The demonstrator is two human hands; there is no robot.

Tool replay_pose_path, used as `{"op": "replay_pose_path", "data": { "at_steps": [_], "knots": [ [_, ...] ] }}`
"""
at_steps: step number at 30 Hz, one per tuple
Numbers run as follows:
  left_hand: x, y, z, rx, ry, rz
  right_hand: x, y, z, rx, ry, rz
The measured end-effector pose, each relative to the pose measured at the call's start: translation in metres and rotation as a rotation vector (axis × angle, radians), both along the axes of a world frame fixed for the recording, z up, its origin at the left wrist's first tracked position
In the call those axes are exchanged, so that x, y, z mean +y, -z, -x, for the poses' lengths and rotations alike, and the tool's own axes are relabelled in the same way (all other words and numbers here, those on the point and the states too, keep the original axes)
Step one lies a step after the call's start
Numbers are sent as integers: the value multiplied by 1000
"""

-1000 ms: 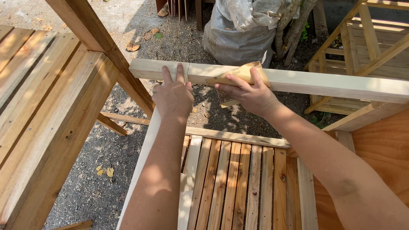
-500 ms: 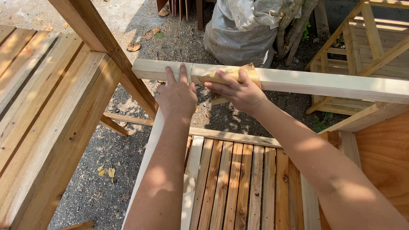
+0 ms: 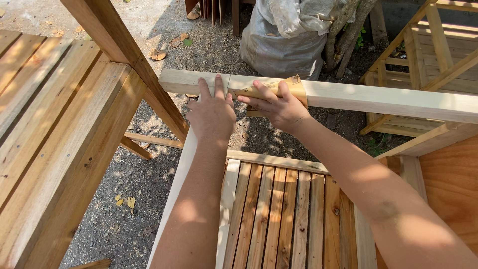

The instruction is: The person sands a light-colored wooden frame using a sanding block, moving it back and forth along the top rail and then along the vertical post. The hands remain in view throughout, and the work is performed outdoors on a wooden structure.

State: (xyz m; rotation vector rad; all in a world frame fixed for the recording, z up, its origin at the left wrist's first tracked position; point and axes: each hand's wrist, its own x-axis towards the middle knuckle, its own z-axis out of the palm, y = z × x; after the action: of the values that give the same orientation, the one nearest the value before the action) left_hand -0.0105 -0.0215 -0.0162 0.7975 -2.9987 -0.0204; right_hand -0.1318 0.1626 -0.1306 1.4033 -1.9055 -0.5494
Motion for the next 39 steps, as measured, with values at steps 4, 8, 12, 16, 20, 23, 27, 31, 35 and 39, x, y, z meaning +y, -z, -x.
{"op": "replay_pose_path", "data": {
  "at_steps": [4, 8, 12, 16, 20, 23, 27, 31, 35, 39],
  "knots": [
    [-6, 2, -2, -11, 1, 47, 21, -9, 6, 116, -54, 65],
    [-5, -5, -3, -119, -5, -30, 117, -36, -2, 203, 144, -92],
    [2, -10, -6, -153, 7, 2, 105, -29, -8, 183, 184, -85],
    [8, -11, -23, -201, -56, -66, 7, -1, -21, 31, -4, 61],
    [15, -16, -41, -231, -83, -113, 12, 1, -32, -29, 27, -62],
    [22, -22, -47, -239, -77, -127, 109, -17, -28, 136, 83, -40],
    [32, -23, -45, -226, -72, -160, 166, -20, -18, 127, 141, -84],
    [34, -18, -44, -195, -70, -127, 79, 5, -24, 165, 136, -51],
    [33, -16, -43, -189, -69, -141, 24, 12, -24, 97, 22, -34],
    [33, -18, -40, -179, -60, -109, 119, -7, -14, 218, 99, -50]
  ]
}}
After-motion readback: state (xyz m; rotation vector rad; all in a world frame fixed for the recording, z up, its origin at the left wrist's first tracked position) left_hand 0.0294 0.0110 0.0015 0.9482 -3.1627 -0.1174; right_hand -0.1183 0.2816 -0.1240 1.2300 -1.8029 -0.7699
